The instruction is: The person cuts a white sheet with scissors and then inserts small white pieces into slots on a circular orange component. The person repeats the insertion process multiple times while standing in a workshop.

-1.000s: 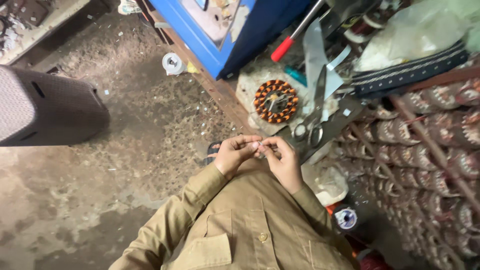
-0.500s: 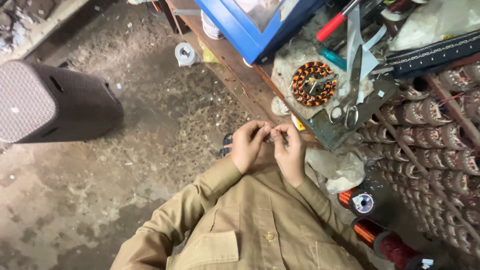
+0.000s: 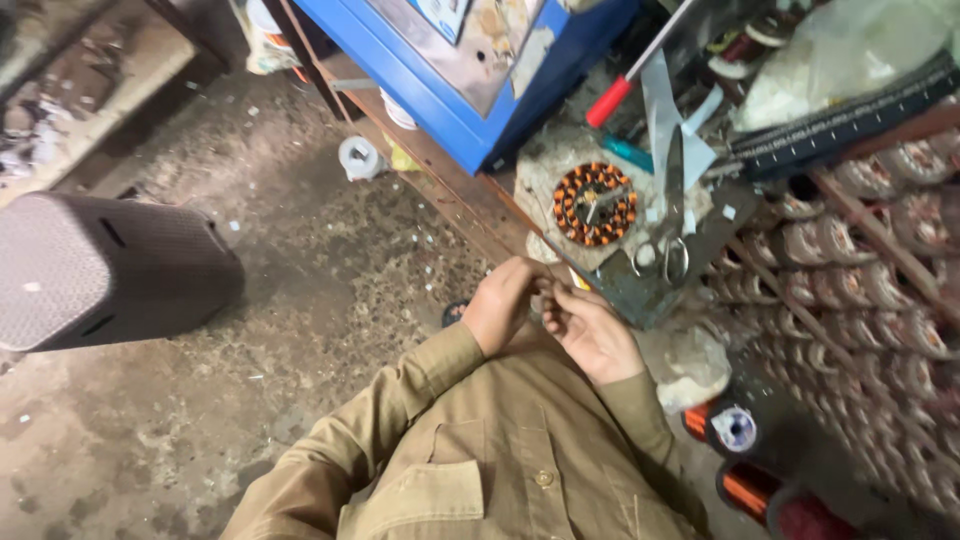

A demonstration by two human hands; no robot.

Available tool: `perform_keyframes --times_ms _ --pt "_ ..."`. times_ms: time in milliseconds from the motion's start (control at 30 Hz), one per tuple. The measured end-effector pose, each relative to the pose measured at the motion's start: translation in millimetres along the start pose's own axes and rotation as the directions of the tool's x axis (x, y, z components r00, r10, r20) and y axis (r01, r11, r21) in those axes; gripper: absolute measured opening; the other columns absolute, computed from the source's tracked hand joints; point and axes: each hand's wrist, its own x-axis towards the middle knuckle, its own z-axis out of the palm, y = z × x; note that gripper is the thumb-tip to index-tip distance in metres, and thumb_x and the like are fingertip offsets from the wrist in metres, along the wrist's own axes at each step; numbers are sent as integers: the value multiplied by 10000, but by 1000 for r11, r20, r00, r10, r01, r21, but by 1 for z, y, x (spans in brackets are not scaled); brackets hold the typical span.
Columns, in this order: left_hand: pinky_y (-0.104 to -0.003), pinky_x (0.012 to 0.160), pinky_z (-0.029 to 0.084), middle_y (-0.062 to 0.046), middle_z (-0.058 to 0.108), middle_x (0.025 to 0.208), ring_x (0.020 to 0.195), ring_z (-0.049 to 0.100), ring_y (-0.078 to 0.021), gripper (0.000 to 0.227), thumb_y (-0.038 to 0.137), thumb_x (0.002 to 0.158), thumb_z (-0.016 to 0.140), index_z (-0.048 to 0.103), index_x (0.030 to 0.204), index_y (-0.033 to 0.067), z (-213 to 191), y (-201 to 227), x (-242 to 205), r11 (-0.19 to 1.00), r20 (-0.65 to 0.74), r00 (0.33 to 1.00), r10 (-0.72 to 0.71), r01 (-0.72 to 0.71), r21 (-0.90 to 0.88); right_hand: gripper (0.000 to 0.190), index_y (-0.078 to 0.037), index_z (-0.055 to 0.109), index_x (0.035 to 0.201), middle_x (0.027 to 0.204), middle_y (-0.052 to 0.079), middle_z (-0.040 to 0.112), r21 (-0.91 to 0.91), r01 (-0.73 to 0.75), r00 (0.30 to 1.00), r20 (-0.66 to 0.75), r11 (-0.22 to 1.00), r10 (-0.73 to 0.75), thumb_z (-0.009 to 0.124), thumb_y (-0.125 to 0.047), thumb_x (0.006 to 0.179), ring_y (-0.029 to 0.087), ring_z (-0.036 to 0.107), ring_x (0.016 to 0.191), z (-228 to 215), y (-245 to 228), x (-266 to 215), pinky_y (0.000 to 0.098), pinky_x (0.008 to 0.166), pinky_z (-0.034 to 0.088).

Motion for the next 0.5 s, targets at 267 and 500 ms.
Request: perform_keyframes --times_ms 267,500 --pt "-408 917 567 -163 641 1145 1075 661 -352 357 -11 865 670 612 1216 28 0 12 50 971 81 981 177 -187 149 207 32 650 1159 992 105 696 158 -69 997 55 985 61 592 -62 984 177 657 853 -33 -44 21 264 713 533" --pt "-336 853 592 -103 740 1056 978 709 -193 182 56 989 726 714 1157 -15 36 -9 50 867 -24 921 -390 358 -347 146 18 642 1099 996 93 712 -193 311 950 68 931 -304 590 -49 980 157 674 862 -1 -70 23 283 731 548"
